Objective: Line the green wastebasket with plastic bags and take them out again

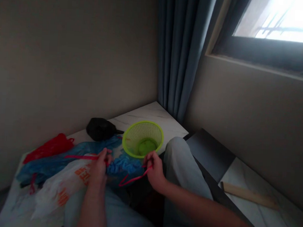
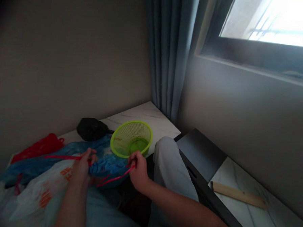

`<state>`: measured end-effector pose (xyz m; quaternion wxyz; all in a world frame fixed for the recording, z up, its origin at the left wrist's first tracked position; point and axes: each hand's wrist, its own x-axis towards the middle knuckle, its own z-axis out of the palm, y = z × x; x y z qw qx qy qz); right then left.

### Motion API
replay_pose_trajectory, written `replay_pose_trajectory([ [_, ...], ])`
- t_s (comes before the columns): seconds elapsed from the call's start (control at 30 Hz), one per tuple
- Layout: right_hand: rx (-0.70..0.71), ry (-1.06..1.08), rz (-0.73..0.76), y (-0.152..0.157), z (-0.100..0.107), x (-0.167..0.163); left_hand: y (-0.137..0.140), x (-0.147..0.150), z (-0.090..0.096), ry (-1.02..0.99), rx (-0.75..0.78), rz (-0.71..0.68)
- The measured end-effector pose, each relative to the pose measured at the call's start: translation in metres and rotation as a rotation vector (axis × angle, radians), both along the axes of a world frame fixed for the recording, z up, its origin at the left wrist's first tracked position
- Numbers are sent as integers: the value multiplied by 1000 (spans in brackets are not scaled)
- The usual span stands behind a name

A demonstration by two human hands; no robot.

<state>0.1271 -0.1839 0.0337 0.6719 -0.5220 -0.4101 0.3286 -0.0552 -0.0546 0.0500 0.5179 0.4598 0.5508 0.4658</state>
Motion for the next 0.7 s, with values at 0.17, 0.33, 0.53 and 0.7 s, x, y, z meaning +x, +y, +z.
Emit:
replay_pose_trajectory([
  [0.17, -96, 219, 188, 21, 1, 18, -7, -2, 13, -227, -195, -2],
  [0.33, -209, 118, 505, 17, 13, 51, -6, -6, 15, -419, -280, 106],
  [0.53, -196, 52, 291, -13, 13, 134, 6, -17, 10, -596, -169, 190],
  [0.7, -338, -226, -650, -68, -46, 247, 16, -28, -3, -613, -7, 278],
])
